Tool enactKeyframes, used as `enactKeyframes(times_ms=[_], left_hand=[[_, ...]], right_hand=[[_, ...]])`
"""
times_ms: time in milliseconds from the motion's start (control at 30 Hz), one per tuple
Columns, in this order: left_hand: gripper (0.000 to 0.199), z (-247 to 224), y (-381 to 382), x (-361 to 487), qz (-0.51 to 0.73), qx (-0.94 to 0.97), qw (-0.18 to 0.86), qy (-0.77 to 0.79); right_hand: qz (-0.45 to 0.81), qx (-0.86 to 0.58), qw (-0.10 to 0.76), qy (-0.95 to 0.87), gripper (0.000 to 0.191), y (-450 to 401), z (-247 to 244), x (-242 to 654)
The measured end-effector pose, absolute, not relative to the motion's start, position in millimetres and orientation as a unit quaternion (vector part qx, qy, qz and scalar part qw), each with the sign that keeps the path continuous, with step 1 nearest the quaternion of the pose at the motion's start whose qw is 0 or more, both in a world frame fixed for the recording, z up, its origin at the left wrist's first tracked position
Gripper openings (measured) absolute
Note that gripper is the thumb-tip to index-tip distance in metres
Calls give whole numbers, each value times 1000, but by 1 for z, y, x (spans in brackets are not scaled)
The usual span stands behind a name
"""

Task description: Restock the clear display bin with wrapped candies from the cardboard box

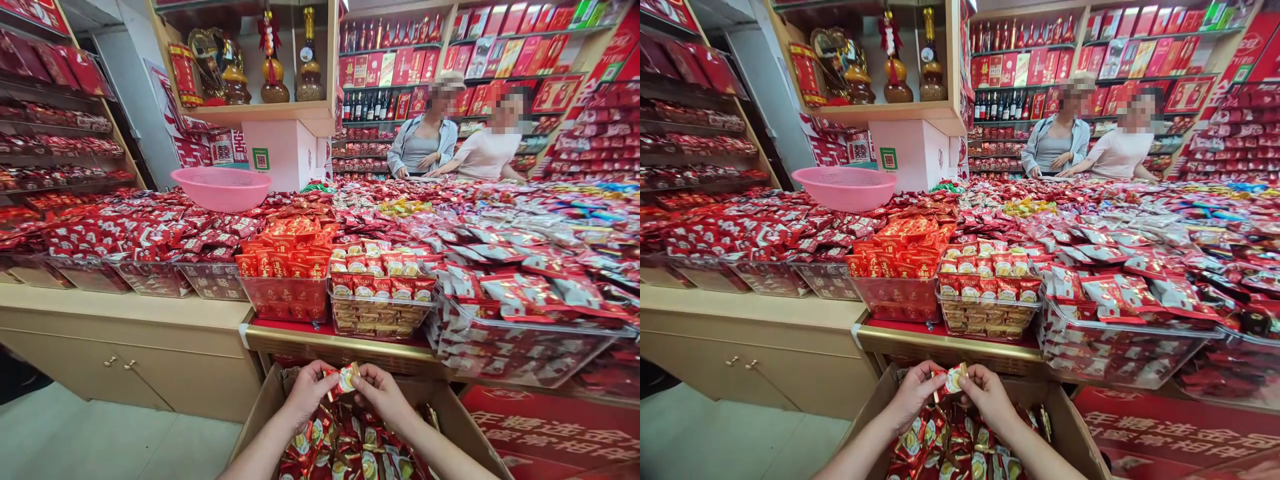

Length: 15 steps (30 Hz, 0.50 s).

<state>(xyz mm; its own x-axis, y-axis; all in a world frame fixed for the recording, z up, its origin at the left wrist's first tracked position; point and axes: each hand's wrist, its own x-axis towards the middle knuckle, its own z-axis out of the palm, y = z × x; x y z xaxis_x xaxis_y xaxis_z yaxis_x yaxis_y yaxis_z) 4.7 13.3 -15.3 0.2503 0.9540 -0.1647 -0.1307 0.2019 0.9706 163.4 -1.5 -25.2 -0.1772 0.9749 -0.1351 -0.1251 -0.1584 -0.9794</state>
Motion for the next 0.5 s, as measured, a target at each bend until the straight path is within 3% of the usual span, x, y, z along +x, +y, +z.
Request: enactKeyframes(times_ms=[300,500], left_hand=[[30,-14,15,3,373,515,610,473],[32,-12,13,7,355,481,657,459]], right_hand=[[575,-471,433,-510,34,1,-26,164],[538,-473,444,-538,32,3,-20,167]])
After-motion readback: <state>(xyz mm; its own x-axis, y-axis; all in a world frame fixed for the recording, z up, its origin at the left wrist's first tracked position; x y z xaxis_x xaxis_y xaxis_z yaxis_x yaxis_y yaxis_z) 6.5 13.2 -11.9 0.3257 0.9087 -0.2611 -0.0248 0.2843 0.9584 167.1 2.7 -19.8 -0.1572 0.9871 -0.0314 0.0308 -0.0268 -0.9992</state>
